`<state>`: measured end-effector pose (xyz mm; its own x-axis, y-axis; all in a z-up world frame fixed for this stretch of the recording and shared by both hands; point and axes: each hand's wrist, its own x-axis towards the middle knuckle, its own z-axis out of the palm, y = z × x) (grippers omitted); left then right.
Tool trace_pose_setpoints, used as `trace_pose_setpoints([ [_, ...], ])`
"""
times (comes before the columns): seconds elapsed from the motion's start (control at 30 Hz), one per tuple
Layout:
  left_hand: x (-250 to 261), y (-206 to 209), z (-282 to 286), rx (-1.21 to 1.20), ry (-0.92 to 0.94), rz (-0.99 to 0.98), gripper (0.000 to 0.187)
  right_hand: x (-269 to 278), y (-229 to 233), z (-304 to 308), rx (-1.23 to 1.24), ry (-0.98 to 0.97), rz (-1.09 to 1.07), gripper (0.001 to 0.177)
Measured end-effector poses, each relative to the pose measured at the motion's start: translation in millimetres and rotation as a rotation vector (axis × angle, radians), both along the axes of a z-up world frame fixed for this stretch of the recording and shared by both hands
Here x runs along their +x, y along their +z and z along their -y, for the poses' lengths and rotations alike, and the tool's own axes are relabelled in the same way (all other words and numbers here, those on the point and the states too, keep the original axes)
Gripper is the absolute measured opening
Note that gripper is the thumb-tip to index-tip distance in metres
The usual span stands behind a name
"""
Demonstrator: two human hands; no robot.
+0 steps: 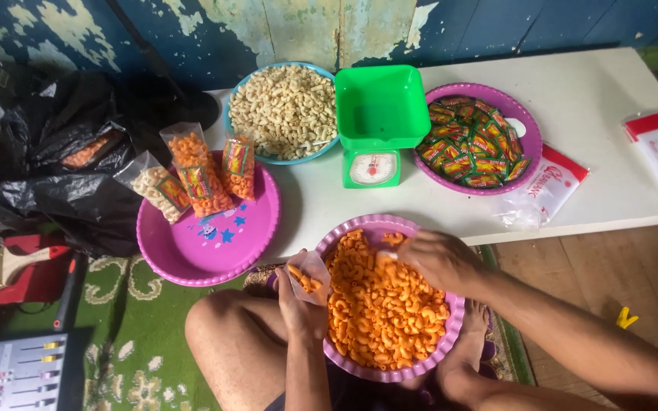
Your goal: A person sitting on the floor uses a spoon to scoop orange snacks from a bowl into a small plastic bag, then empties it and repeats.
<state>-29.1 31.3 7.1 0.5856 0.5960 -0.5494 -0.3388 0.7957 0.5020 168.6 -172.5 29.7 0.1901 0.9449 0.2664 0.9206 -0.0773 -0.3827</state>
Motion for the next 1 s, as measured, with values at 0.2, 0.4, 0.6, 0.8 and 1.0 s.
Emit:
trace_pose_setpoints([
  [0.2, 3, -15, 5, -0.046, -0.029, -0.024, 0.065, 13, -12, 13, -0.014, 0.031, 0.094, 0.026],
  [0.4, 5, -17, 4, -0.097, 0.072, -0.025, 0.066, 22, 10, -37, 0.013, 0.152, 0.252, 0.038],
  [0.6, 1, -9, 0, -0.083, 0.101, -0.003, 0.063, 6, 3, -66, 0.082, 0.149, 0.051, 0.022],
  [0.8, -1, -17, -3, -0.073, 0.115, -0.018, 0.062, -3, -41, -57, 0.023, 0.164, -0.119, 0.020],
  [1.0, -3, -14, -6, -0.027, 0.024, 0.015, 0.063, -18, 0, -12, -0.028, 0.179, 0.030, 0.020],
])
